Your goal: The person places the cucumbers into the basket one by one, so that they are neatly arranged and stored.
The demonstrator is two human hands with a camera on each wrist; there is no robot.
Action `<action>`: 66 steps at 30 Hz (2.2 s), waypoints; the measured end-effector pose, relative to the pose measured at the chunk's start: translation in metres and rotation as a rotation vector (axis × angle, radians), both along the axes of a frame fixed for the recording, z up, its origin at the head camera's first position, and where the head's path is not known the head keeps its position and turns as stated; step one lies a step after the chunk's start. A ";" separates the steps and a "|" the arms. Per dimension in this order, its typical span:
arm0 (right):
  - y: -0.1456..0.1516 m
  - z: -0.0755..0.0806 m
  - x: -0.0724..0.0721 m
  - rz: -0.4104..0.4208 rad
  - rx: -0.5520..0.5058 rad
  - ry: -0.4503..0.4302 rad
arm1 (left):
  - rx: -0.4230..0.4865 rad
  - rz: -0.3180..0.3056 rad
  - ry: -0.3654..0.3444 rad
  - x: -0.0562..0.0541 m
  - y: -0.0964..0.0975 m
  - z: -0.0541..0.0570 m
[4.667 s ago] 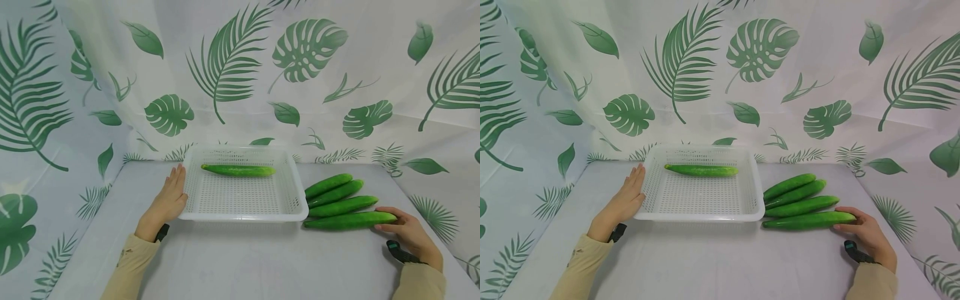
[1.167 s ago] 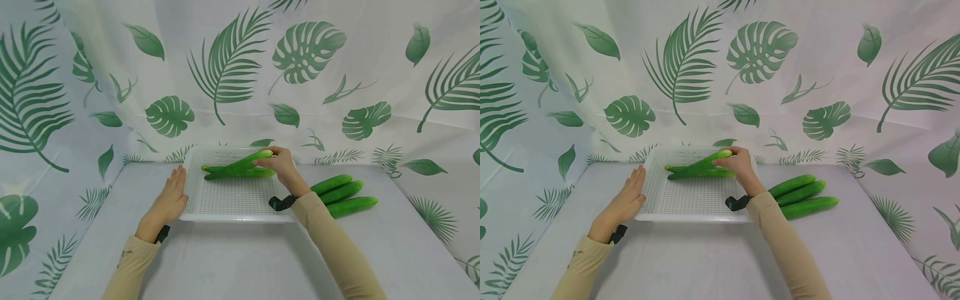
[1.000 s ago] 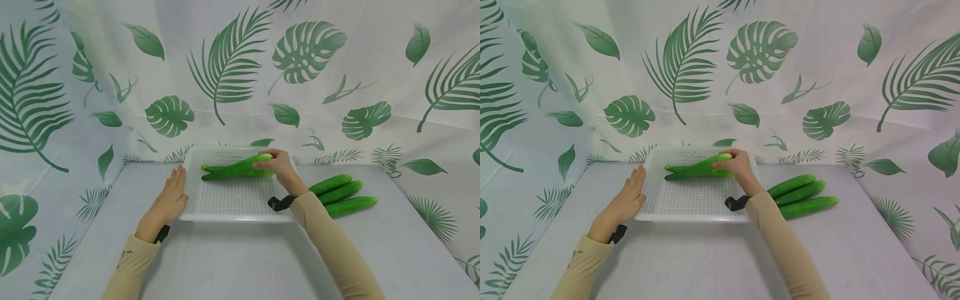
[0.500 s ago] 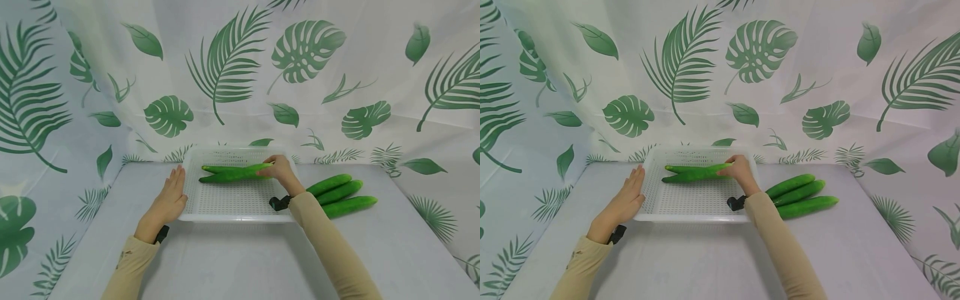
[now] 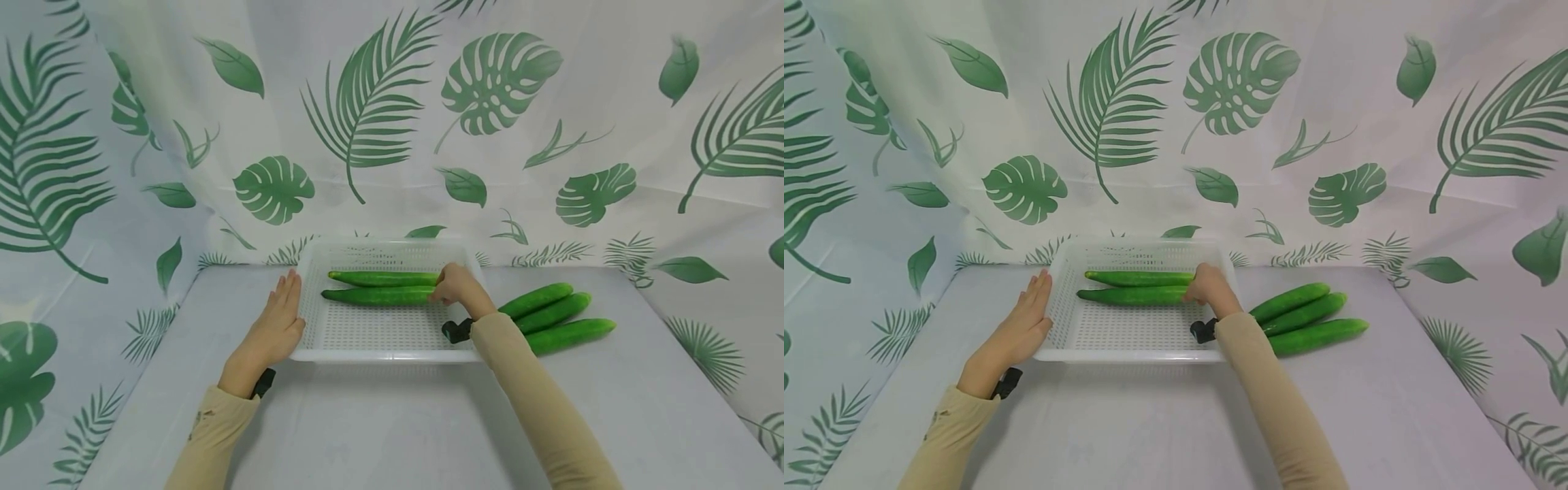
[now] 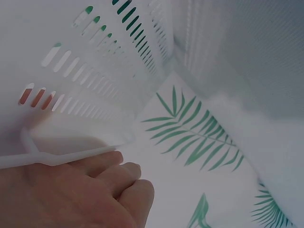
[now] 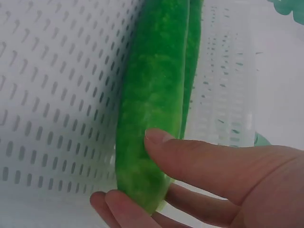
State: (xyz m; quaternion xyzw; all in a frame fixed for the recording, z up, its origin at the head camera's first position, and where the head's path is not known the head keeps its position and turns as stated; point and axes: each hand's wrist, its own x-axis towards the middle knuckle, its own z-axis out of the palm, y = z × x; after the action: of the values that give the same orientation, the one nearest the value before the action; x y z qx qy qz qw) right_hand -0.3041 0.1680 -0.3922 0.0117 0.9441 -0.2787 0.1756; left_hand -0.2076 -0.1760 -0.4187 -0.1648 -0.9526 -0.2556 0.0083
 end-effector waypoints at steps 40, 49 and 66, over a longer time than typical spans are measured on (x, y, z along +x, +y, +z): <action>0.171 0.064 0.100 -0.164 -0.659 0.870 | -0.003 0.012 -0.017 0.000 0.001 0.002; 0.212 0.024 0.114 -0.426 -0.843 0.939 | -0.007 0.008 -0.027 0.000 0.002 0.005; 0.269 -0.062 0.103 -0.553 -0.629 0.373 | 0.006 0.013 -0.037 -0.001 0.000 0.000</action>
State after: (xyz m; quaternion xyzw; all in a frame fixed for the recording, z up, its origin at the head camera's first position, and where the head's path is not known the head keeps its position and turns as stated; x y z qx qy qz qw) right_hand -0.2012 0.4365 -0.4544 0.1590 0.7904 -0.5857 -0.0834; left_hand -0.2081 -0.1763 -0.4185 -0.1536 -0.9529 -0.2613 -0.0073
